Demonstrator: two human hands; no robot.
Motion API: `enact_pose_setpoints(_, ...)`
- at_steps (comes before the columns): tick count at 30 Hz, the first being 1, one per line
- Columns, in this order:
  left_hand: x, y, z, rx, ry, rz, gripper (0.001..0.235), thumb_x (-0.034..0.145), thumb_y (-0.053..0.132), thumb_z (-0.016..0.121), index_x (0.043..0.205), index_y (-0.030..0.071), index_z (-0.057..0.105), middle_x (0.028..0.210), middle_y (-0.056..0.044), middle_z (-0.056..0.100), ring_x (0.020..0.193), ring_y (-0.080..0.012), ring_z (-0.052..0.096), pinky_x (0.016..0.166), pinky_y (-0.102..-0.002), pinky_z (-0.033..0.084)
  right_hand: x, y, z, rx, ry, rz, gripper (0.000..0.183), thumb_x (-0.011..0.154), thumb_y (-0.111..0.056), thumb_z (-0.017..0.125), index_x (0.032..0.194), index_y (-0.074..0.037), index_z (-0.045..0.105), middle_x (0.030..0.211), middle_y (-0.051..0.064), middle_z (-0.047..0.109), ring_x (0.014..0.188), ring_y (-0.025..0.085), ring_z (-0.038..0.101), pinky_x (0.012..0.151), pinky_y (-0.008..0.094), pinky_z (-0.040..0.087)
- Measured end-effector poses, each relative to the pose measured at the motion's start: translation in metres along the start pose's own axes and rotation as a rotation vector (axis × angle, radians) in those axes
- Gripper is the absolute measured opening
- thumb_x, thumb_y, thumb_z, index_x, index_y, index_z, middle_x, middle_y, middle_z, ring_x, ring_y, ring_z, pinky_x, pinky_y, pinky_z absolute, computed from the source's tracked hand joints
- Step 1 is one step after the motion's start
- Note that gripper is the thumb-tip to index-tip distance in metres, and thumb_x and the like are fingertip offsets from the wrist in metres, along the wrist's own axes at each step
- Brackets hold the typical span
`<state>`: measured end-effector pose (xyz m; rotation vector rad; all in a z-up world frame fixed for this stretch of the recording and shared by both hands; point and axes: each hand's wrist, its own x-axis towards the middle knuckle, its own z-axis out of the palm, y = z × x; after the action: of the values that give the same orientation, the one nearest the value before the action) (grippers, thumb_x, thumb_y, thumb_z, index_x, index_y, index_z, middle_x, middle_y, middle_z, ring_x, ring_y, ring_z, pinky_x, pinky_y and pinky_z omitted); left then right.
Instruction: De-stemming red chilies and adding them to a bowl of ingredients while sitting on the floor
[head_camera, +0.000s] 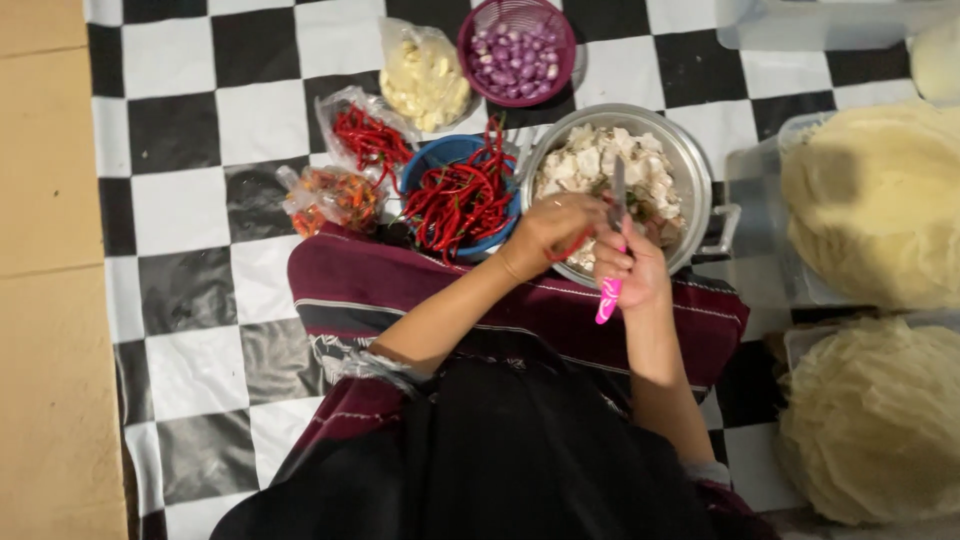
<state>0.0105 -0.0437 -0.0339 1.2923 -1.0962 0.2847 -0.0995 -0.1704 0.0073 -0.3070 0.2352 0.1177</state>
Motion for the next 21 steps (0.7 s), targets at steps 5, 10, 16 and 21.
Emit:
enact_pose_setpoints(5, -0.008, 0.002, -0.016, 0.138, -0.074, -0.355, 0.022, 0.098, 0.031, 0.065, 0.102, 0.012, 0.075, 0.101, -0.011, 0.076, 0.100, -0.0343, 0.073, 0.089, -0.047, 0.058, 0.006, -0.027, -0.088, 0.164, 0.109, -0.024, 0.028, 0.103, -0.026, 0.065, 0.122, -0.006, 0.055, 0.077, -0.009, 0.043, 0.055, -0.002, 0.043, 0.046, 0.009, 0.036)
enact_pose_setpoints(10, -0.049, -0.137, -0.147, 0.324, 0.493, -0.924, 0.032, 0.089, 0.027, 0.080, 0.113, 0.008, 0.071, 0.077, -0.013, 0.076, 0.080, -0.0328, 0.077, 0.073, -0.045, 0.058, -0.009, -0.053, -0.091, 0.153, -0.084, -0.025, 0.049, 0.107, -0.025, 0.057, 0.150, -0.005, 0.046, 0.076, -0.009, 0.044, 0.059, -0.002, 0.044, 0.049, 0.012, 0.040)
enact_pose_setpoints(16, -0.104, -0.308, -0.285, 0.594, 0.226, -1.186, 0.032, 0.083, 0.033, 0.082, 0.100, 0.007, 0.077, 0.093, -0.016, 0.077, 0.100, -0.0406, 0.073, 0.089, -0.052, 0.056, -0.012, -0.051, -0.082, 0.039, -0.042, -0.019, 0.025, 0.105, -0.028, 0.065, 0.116, -0.009, 0.052, 0.081, -0.008, 0.046, 0.061, -0.001, 0.045, 0.052, 0.014, 0.038)
enact_pose_setpoints(21, -0.065, -0.301, -0.298, 0.760, 0.096, -1.414, 0.065, 0.087, 0.061, 0.074, 0.100, -0.003, 0.072, 0.104, -0.019, 0.075, 0.102, -0.0379, 0.072, 0.092, -0.045, 0.053, -0.004, -0.040, -0.093, -0.098, 0.127, -0.104, 0.043, 0.096, -0.015, 0.071, 0.136, -0.013, 0.054, 0.077, -0.005, 0.058, 0.061, 0.002, 0.048, 0.054, 0.016, 0.040)
